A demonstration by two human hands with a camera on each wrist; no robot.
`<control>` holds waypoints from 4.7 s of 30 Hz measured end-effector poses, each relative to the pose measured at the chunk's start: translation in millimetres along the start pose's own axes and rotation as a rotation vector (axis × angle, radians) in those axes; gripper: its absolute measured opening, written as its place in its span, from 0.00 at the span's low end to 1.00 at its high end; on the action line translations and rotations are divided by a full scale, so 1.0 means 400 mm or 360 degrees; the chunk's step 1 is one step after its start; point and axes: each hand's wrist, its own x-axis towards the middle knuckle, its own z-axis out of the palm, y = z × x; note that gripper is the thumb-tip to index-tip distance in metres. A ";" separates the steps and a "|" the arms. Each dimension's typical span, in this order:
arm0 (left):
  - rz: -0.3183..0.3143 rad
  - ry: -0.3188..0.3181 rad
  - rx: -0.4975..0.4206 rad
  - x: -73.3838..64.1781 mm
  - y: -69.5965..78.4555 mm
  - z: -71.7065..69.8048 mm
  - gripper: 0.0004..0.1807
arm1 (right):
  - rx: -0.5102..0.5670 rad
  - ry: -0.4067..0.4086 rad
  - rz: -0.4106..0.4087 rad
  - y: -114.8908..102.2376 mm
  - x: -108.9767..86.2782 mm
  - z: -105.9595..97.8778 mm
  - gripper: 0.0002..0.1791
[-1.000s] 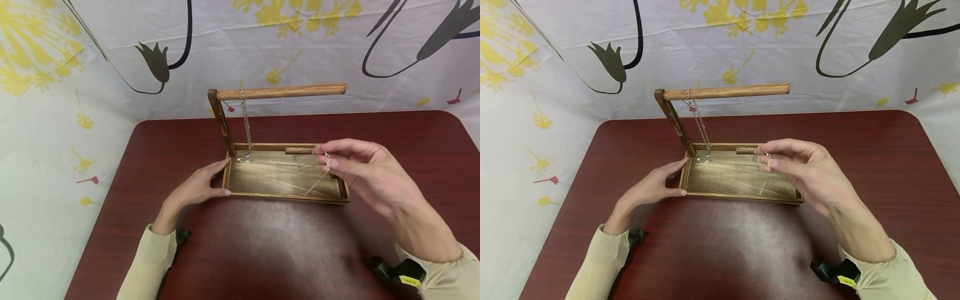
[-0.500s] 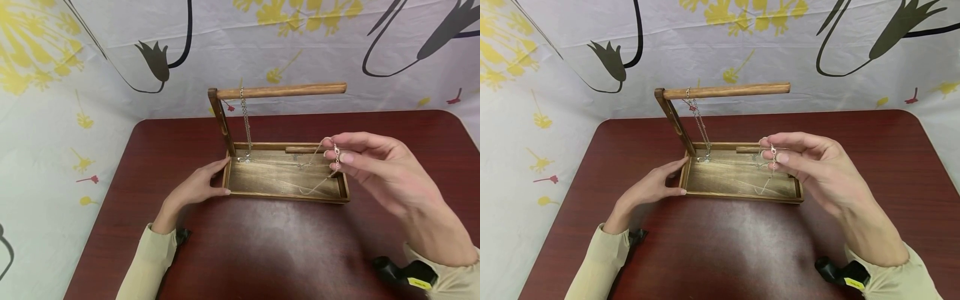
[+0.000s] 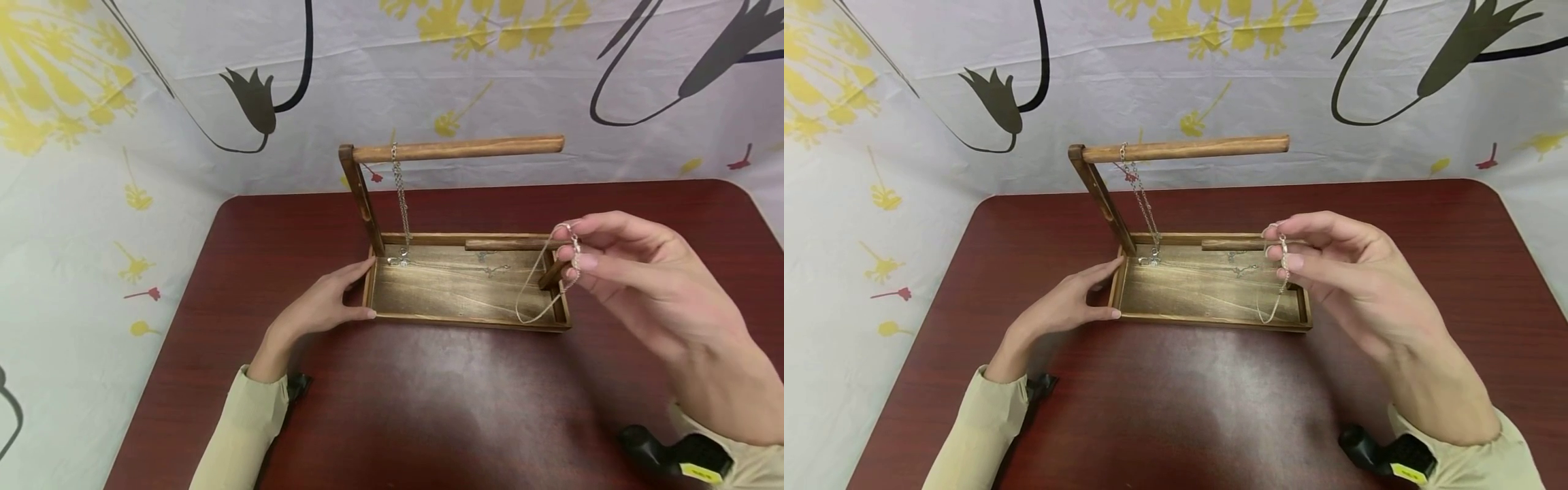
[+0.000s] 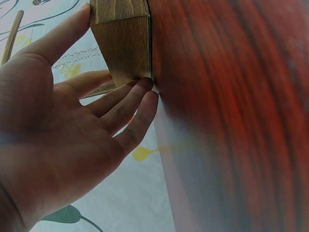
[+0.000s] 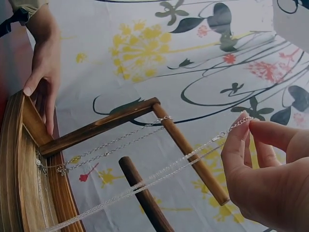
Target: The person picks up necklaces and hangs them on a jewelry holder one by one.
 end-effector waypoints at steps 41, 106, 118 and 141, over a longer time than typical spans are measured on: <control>0.0011 0.0003 -0.0001 0.002 0.001 -0.001 0.51 | 0.0385 0.0002 -0.0297 -0.077 -0.029 -0.107 0.22; -0.0004 -0.0001 -0.0011 0.002 -0.005 0.000 0.51 | 0.0314 0.0391 -0.0221 -0.131 0.144 -0.161 0.26; -0.0006 0.0002 -0.0006 0.003 -0.005 0.000 0.51 | 0.0190 0.0450 -0.0139 -0.131 0.161 -0.148 0.28; 0.0009 -0.0007 0.0004 0.000 -0.002 0.000 0.51 | 0.0043 0.0503 0.0084 -0.136 0.214 -0.105 0.29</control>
